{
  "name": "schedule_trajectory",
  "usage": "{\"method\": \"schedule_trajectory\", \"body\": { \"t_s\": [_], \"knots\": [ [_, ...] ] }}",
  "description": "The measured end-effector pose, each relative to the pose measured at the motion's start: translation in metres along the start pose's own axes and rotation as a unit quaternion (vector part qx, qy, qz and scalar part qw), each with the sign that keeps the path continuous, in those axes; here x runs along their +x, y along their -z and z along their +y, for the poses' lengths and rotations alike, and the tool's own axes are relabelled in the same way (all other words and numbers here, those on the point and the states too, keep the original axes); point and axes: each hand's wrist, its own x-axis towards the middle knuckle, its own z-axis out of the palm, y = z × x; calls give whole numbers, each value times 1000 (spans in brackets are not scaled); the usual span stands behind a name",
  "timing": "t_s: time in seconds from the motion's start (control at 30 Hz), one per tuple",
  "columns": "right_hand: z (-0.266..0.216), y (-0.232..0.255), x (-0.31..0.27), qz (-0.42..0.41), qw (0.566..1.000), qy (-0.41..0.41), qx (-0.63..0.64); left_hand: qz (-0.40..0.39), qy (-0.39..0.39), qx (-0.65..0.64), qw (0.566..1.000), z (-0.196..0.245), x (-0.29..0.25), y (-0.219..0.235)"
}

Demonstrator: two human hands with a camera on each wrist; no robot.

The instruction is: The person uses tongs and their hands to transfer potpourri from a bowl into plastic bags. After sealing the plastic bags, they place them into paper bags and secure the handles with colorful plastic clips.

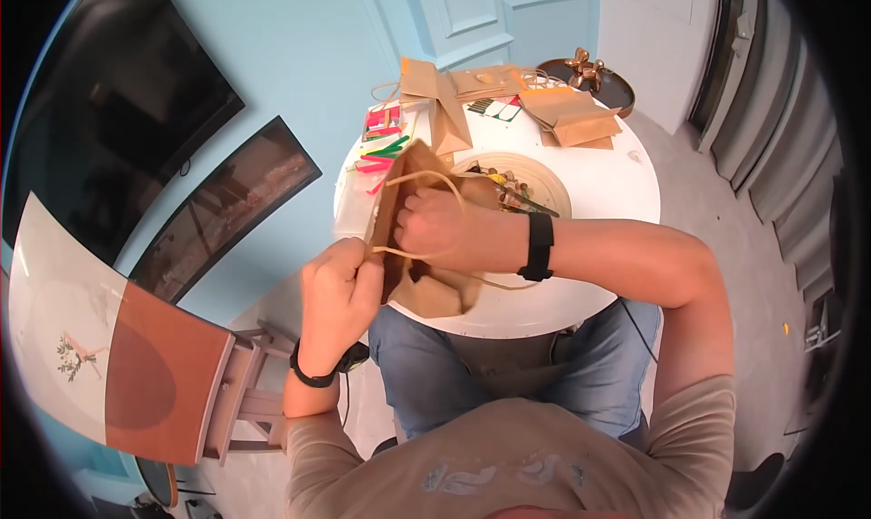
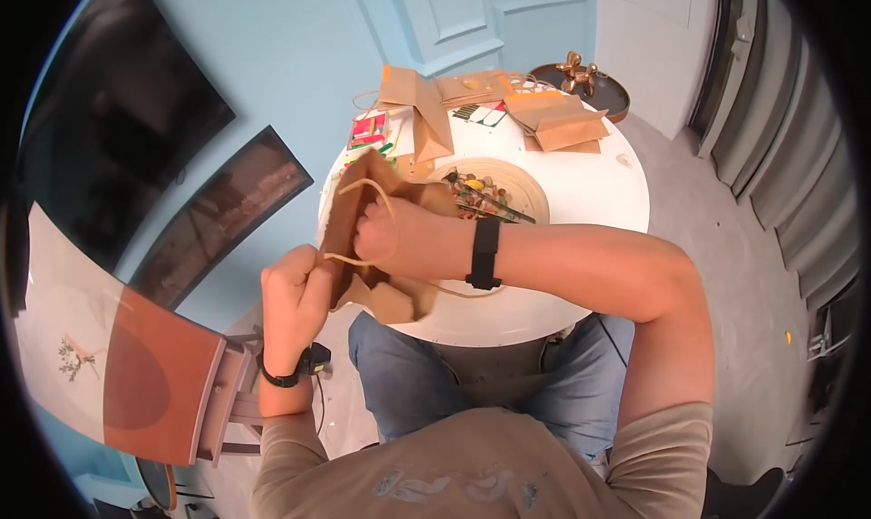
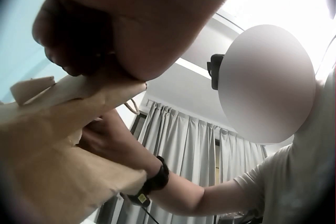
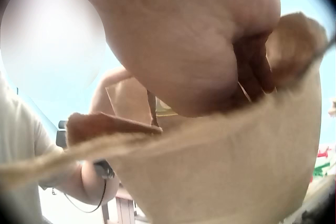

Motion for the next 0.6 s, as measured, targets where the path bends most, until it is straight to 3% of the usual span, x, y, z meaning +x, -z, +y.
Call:
{"method": "schedule_trajectory", "body": {
  "t_s": [0.03,0.13,0.27,0.47,0.5,0.57,0.6],
  "knots": [
    [4,6,4,68,998,2,-3,2,13,0,1000,-5,2,2],
    [15,35,10,111,992,-35,58,26,35,12,999,-15,11,11],
    [23,78,12,180,982,-52,38,34,50,22,998,-32,20,25],
    [50,165,23,412,902,-123,-42,25,69,-2,997,-52,28,28],
    [56,189,11,384,901,-165,-116,18,76,-4,997,-51,29,28],
    [61,224,9,440,868,-197,-122,4,90,-9,996,-49,31,29],
    [66,237,1,479,847,-230,-25,8,83,-28,996,-52,31,29]
  ]
}}
